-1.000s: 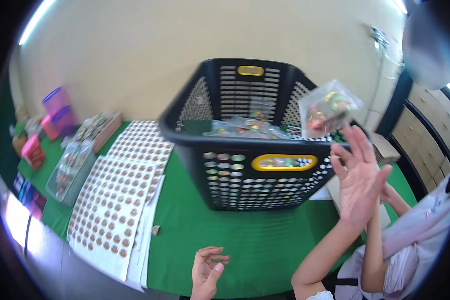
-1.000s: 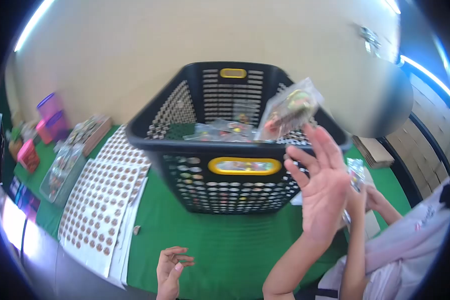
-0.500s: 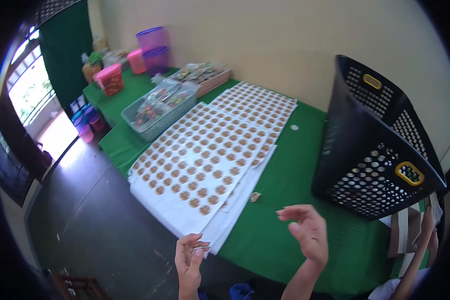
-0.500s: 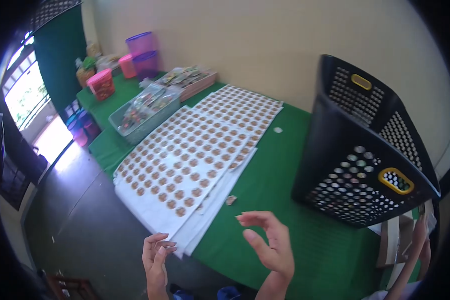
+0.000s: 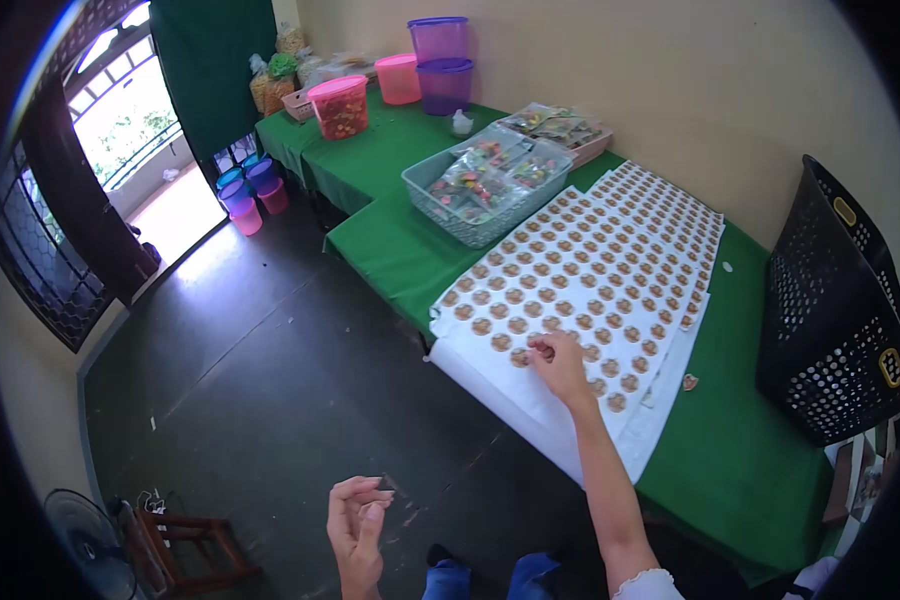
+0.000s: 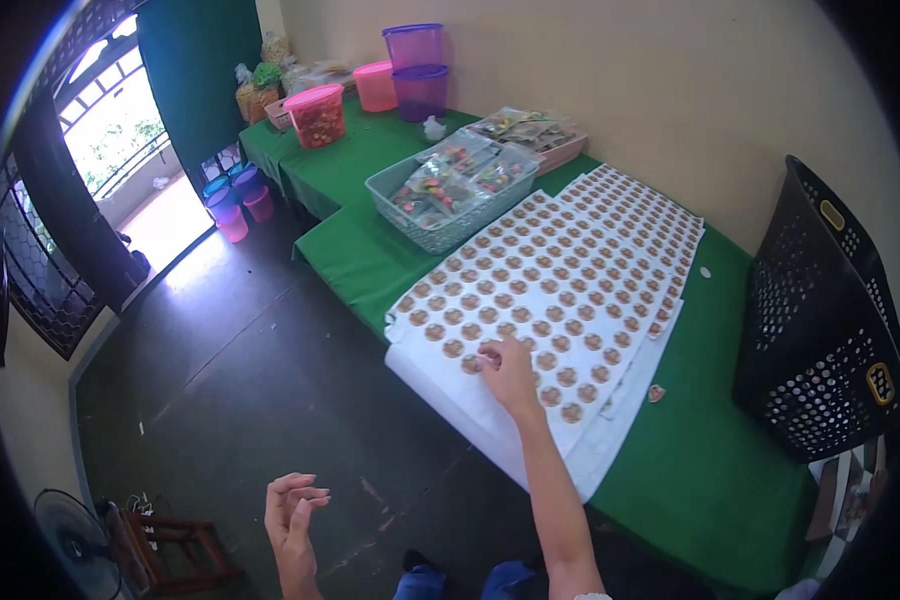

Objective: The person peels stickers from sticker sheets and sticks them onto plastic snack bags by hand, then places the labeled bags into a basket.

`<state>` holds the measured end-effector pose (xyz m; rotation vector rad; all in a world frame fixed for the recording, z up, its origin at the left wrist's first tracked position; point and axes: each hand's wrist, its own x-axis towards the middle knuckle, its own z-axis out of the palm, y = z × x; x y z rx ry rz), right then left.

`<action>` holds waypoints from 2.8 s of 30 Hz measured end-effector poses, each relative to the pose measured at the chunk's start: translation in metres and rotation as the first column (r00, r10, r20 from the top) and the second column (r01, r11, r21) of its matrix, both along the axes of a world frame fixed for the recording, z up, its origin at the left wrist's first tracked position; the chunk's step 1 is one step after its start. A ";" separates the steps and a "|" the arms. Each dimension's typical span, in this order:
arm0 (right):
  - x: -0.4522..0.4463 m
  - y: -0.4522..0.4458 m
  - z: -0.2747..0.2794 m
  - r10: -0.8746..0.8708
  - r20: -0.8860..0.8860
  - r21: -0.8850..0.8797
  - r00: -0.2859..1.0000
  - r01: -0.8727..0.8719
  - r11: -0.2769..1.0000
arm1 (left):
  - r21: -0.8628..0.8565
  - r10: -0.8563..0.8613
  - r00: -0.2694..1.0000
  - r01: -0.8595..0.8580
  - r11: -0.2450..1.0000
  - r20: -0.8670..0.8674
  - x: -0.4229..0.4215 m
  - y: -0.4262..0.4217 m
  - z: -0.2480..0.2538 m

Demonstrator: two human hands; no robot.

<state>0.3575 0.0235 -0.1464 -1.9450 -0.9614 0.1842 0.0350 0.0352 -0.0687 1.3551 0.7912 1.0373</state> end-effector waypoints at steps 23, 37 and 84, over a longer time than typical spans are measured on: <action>-0.005 0.026 0.022 -0.025 0.037 -0.379 0.999 0.037 0.925 | -0.132 -0.098 0.991 0.085 0.988 -0.094 0.084 0.117 -0.002; 0.033 -0.004 0.029 0.351 -0.508 -0.064 0.786 -0.441 0.895 | 0.063 -0.209 0.971 0.217 0.974 -0.116 0.228 0.182 -0.013; 0.000 -0.003 0.052 -0.689 -0.529 0.378 0.495 0.864 0.332 | -0.016 -0.620 0.763 0.633 0.774 0.181 0.418 0.303 0.035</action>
